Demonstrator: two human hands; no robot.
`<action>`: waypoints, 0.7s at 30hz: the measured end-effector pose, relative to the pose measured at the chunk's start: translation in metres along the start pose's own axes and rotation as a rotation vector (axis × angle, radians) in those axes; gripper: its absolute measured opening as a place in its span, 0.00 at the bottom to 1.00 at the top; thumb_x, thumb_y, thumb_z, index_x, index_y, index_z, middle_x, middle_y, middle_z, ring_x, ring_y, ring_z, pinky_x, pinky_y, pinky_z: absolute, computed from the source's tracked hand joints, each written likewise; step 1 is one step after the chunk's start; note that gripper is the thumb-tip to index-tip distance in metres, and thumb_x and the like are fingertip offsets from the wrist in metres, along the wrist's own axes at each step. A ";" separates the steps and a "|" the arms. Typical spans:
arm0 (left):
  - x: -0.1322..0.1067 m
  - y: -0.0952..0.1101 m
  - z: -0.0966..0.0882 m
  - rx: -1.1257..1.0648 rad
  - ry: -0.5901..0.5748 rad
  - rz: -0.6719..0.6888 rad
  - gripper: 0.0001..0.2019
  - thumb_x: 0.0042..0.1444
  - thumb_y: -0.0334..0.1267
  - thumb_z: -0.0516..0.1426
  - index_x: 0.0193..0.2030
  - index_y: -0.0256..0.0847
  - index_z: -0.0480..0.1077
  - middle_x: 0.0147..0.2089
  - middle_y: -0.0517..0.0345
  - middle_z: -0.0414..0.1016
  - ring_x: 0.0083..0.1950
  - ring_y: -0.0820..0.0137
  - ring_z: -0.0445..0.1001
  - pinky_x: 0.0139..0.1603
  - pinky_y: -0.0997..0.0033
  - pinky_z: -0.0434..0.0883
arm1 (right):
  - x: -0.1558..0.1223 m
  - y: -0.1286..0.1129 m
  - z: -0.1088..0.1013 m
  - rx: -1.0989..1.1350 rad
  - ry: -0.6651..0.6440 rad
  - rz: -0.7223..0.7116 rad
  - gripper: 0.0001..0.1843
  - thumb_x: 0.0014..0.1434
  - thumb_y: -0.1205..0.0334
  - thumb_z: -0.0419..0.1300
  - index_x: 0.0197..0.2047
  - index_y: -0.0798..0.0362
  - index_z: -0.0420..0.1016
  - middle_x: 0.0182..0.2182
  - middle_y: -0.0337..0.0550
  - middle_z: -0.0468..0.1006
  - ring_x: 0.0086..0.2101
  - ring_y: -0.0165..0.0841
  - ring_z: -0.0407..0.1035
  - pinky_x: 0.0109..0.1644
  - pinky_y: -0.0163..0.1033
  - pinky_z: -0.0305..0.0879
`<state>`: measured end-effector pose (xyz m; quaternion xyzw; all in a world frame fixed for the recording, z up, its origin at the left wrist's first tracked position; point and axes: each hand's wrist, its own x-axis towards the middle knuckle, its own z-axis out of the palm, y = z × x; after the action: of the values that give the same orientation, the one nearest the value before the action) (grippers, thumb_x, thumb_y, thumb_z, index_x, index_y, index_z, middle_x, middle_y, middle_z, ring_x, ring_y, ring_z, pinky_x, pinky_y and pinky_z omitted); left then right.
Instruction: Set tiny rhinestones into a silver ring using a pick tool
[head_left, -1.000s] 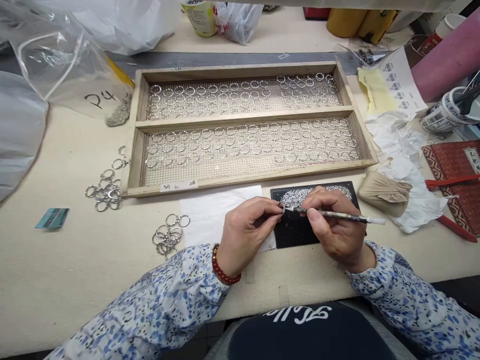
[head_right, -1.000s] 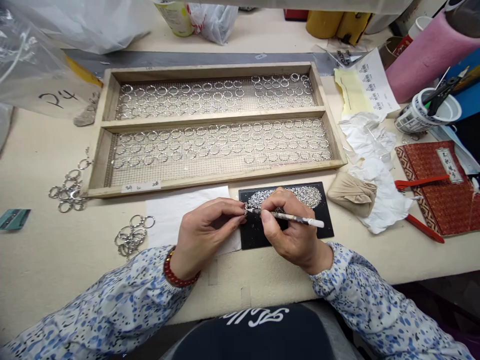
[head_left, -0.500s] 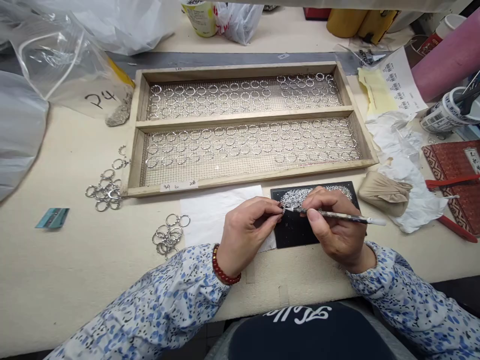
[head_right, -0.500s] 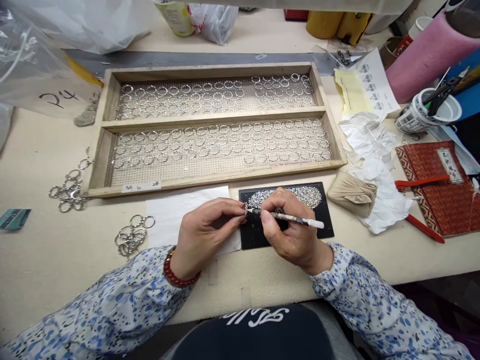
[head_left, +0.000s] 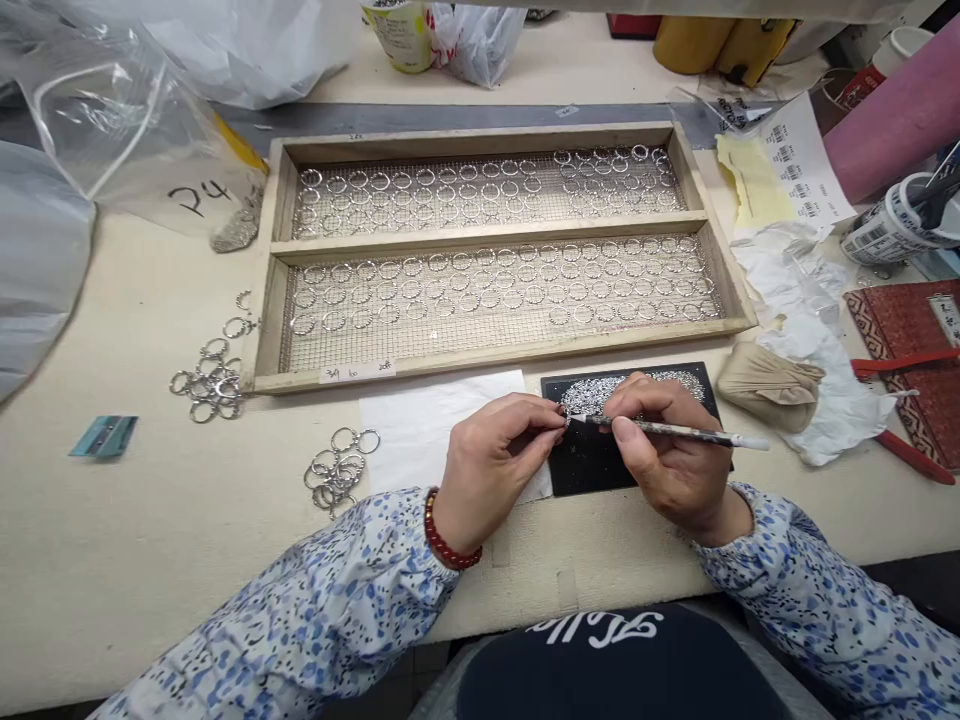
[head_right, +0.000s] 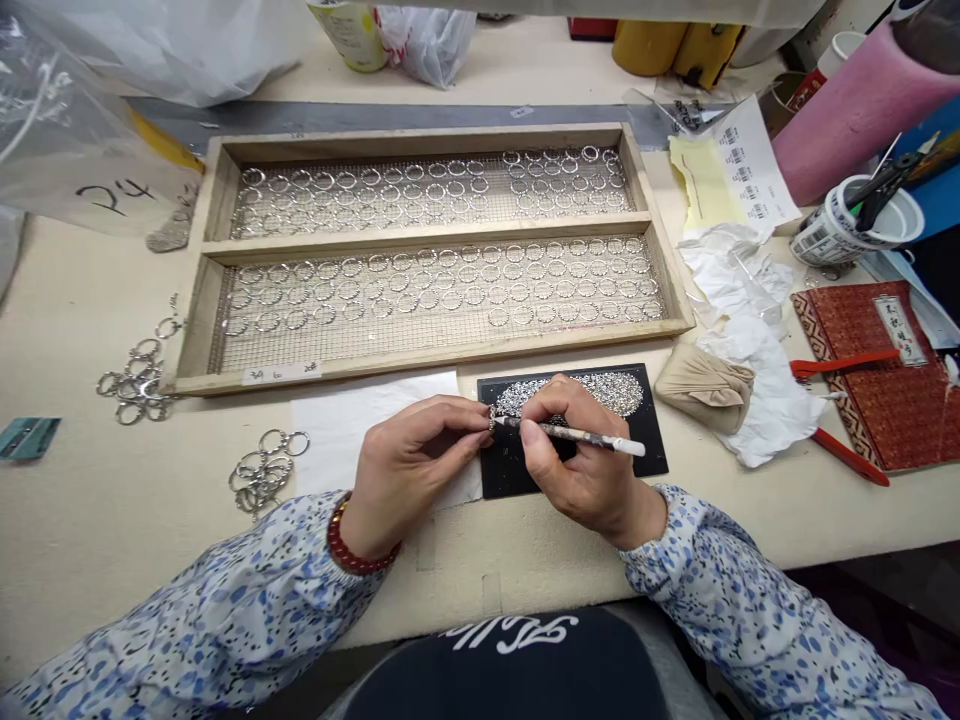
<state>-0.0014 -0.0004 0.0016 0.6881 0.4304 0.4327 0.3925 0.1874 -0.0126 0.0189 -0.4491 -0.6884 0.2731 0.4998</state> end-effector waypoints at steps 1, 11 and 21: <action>0.000 0.000 0.000 0.001 -0.003 0.000 0.05 0.56 0.27 0.64 0.37 0.41 0.78 0.39 0.54 0.83 0.41 0.67 0.81 0.45 0.65 0.81 | 0.000 0.000 0.000 -0.001 0.001 0.000 0.07 0.57 0.72 0.58 0.38 0.51 0.70 0.29 0.39 0.72 0.31 0.32 0.69 0.36 0.43 0.68; 0.000 0.000 0.000 0.002 0.000 0.005 0.06 0.55 0.25 0.64 0.36 0.39 0.78 0.38 0.54 0.82 0.40 0.69 0.80 0.44 0.68 0.79 | -0.001 0.004 -0.004 -0.133 0.042 -0.015 0.07 0.57 0.74 0.57 0.35 0.52 0.69 0.28 0.38 0.69 0.31 0.31 0.68 0.35 0.41 0.65; 0.000 0.001 0.000 -0.012 -0.004 -0.004 0.05 0.55 0.25 0.65 0.35 0.38 0.77 0.37 0.54 0.81 0.40 0.70 0.79 0.43 0.70 0.78 | 0.000 0.006 -0.006 -0.285 -0.033 -0.005 0.08 0.57 0.74 0.56 0.31 0.52 0.66 0.25 0.37 0.66 0.28 0.29 0.62 0.34 0.39 0.61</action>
<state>-0.0008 -0.0003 0.0023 0.6857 0.4284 0.4330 0.3986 0.1953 -0.0098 0.0158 -0.5091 -0.7296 0.1787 0.4202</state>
